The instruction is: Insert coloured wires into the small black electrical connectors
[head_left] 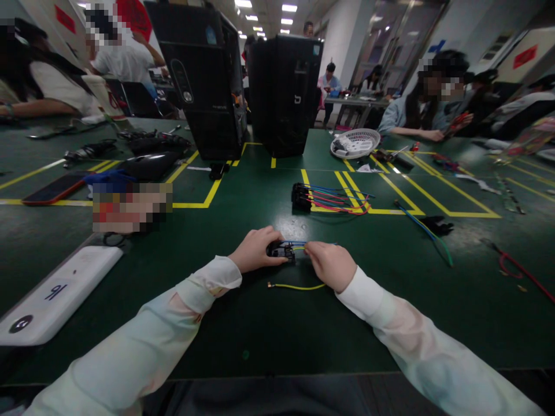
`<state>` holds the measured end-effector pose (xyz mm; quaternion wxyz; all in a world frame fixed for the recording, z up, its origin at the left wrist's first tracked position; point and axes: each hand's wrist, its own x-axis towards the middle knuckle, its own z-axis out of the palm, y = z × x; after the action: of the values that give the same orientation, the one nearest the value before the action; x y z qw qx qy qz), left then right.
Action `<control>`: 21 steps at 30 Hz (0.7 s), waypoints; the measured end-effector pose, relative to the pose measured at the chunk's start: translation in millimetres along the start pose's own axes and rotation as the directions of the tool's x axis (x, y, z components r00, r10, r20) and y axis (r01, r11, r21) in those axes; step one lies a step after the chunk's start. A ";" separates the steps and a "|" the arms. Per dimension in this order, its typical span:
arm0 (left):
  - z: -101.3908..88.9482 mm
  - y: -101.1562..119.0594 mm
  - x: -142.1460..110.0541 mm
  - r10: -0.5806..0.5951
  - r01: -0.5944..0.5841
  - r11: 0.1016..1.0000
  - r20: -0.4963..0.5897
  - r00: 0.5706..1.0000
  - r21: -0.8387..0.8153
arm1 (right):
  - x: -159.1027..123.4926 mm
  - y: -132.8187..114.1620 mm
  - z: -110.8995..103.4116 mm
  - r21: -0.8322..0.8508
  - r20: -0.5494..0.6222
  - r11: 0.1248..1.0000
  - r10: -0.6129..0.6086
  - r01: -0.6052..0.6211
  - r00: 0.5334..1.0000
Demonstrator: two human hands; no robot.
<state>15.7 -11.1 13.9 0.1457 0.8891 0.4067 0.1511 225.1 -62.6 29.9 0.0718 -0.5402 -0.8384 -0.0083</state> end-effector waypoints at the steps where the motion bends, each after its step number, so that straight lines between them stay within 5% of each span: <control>1: -0.1 -0.1 -0.1 0.002 -0.002 1.000 0.000 1.000 0.001 | -0.2 0.2 -0.4 -0.012 0.006 1.000 -0.002 0.002 1.000; 9: -2.3 1.8 -0.6 0.005 -0.005 1.000 -0.002 1.000 -0.012 | 0.1 0.7 2.3 0.064 -0.058 0.998 -0.009 0.013 0.998; 21: -0.9 1.4 -0.9 0.013 -0.013 1.000 -0.015 1.000 -0.021 | 1.6 3.0 -4.6 -0.006 0.082 0.999 -0.049 0.050 0.995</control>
<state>15.7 -12.5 15.2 0.1508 0.8889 0.4006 0.1630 227.7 -60.3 34.5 0.0348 -0.5195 -0.8537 0.0085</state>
